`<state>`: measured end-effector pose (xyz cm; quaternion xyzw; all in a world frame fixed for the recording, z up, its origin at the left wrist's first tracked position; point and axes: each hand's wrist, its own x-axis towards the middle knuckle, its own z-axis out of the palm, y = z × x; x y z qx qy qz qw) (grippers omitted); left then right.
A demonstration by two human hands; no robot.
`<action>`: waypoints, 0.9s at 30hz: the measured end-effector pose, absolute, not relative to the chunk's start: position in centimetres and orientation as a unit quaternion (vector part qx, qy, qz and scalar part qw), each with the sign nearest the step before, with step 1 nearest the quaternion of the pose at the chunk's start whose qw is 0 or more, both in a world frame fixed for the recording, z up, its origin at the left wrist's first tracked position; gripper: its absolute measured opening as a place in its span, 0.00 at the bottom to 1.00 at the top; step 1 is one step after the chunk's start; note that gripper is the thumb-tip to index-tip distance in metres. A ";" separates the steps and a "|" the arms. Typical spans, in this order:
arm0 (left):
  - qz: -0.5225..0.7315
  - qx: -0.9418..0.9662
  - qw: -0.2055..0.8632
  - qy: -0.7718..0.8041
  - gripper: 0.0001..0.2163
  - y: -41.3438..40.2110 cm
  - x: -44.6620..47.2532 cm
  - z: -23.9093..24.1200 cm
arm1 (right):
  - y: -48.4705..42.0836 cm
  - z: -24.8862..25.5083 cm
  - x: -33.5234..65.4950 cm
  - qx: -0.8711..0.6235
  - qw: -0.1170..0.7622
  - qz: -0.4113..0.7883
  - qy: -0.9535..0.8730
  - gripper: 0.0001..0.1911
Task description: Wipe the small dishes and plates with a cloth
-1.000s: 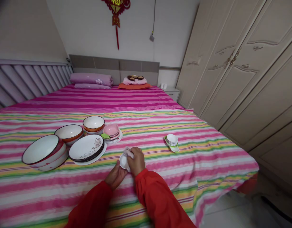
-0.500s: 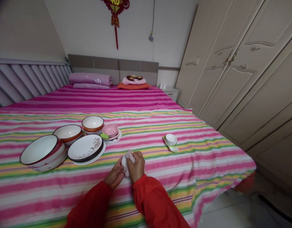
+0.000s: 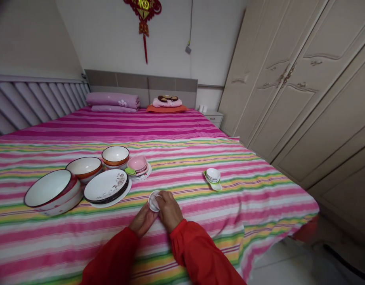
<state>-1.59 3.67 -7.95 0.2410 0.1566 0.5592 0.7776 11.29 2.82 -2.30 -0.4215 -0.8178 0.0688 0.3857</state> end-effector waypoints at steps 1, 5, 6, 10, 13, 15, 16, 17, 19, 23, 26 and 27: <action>0.557 0.244 0.778 0.157 0.27 3.6 -1.6 -7.8 | 2.8 -2.3 11.0 -0.436 0.377 0.057 -0.815 0.11; 0.545 0.270 0.779 0.154 0.31 3.4 -1.7 -7.3 | 2.2 -2.4 10.4 -0.489 0.353 0.064 -0.795 0.11; 0.543 0.276 0.778 0.157 0.32 3.3 -1.7 -7.2 | 1.9 -2.5 10.3 -0.496 0.355 0.078 -0.789 0.11; 0.532 0.285 0.778 0.176 0.34 3.2 -1.7 -7.3 | 1.4 -2.3 10.5 -0.477 0.426 0.214 -0.738 0.08; 0.527 0.280 0.784 0.171 0.33 3.3 -1.7 -7.8 | 1.4 -1.9 10.9 -0.435 0.477 0.432 -0.630 0.04; 0.530 0.265 0.790 0.160 0.30 3.5 -1.8 -8.2 | 1.5 -1.6 11.1 -0.405 0.479 0.572 -0.529 0.08; 0.532 0.254 0.793 0.155 0.29 3.6 -1.9 -8.4 | 1.5 -1.6 11.3 -0.395 0.484 0.615 -0.481 0.10; 0.534 0.242 0.797 0.149 0.28 3.8 -2.0 -8.5 | 1.5 -1.6 11.4 -0.392 0.495 0.637 -0.443 0.12; 0.533 0.219 0.805 0.138 0.26 4.0 -2.0 -8.7 | 1.5 -1.8 11.6 -0.411 0.530 0.628 -0.395 0.16; 0.510 0.207 0.826 0.120 0.27 4.3 -2.1 -8.7 | 1.7 -3.0 11.3 -0.479 0.533 0.579 -0.389 0.22; 0.495 0.227 0.831 0.114 0.29 4.2 -2.0 -8.7 | 1.8 -3.7 10.9 -0.490 0.494 0.583 -0.418 0.23; 0.494 0.235 0.830 0.111 0.29 4.1 -2.0 -8.8 | 1.8 -3.9 10.8 -0.496 0.487 0.582 -0.422 0.22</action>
